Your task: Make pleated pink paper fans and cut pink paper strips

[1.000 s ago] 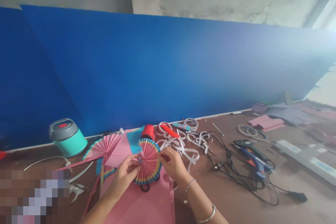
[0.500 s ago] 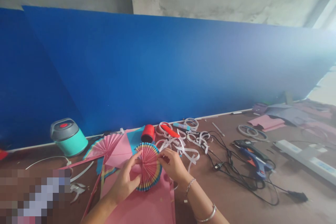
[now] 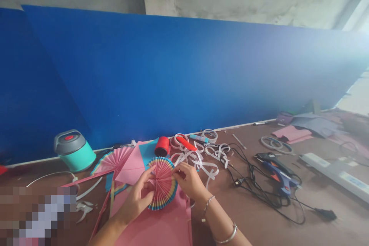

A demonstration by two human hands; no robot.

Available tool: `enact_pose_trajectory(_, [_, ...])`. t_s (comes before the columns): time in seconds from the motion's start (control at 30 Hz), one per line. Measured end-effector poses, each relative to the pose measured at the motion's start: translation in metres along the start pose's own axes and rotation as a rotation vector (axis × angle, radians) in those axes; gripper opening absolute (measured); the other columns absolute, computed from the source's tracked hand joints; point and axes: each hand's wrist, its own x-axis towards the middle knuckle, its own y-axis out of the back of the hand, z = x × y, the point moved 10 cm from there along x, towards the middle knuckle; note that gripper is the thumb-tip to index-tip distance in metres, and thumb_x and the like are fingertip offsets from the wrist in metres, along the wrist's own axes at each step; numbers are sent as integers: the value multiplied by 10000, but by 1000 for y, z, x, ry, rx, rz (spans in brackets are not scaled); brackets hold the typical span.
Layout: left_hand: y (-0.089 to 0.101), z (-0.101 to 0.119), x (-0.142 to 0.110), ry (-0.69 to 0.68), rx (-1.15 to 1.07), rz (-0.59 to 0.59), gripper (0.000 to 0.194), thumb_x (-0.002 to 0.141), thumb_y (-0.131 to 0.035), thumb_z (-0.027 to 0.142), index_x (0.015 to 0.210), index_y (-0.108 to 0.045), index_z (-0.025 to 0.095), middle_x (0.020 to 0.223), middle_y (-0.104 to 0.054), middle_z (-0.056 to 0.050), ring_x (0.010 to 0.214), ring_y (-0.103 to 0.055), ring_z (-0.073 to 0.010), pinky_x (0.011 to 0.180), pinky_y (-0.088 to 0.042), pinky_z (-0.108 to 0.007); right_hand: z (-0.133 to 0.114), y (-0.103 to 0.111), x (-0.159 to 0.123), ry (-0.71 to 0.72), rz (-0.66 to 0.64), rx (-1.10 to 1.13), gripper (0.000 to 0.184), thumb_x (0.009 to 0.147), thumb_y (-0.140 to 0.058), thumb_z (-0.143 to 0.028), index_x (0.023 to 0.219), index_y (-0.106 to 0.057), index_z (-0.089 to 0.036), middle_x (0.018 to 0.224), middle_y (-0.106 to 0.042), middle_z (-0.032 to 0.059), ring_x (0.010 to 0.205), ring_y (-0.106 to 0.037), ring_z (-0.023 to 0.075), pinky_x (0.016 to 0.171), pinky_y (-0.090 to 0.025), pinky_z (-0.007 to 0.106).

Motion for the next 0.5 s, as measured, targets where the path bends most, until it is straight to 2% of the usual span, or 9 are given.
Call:
enact_pose_trajectory(0.1, [-2,4,-1,-9,3,-31,690,738,-502,114,1392,-301,207,1171,-571,-99,808,-610,-139,780,-521,-322,2,0,0,6,4,6,153,760,-538,-79,743,-656,-175,712,-595,5,634,-524,118,587,-420,220])
enact_pose_trajectory(0.23, [-3,2,-1,-33,38,-29,769,712,-547,100,1421,-270,211,1228,-545,-124,855,-608,-166,817,-516,-350,4,1,-1,8,10,4,155,763,-537,-79,743,-656,-176,708,-592,3,633,-525,117,587,-419,220])
enact_pose_trajectory(0.5, [2,-13,1,-42,107,26,725,733,-556,115,1405,-313,235,1145,-585,-85,948,-601,-185,906,-482,-387,-1,0,-1,10,-1,-16,160,765,-537,-82,754,-666,-176,726,-607,14,642,-537,123,585,-423,221])
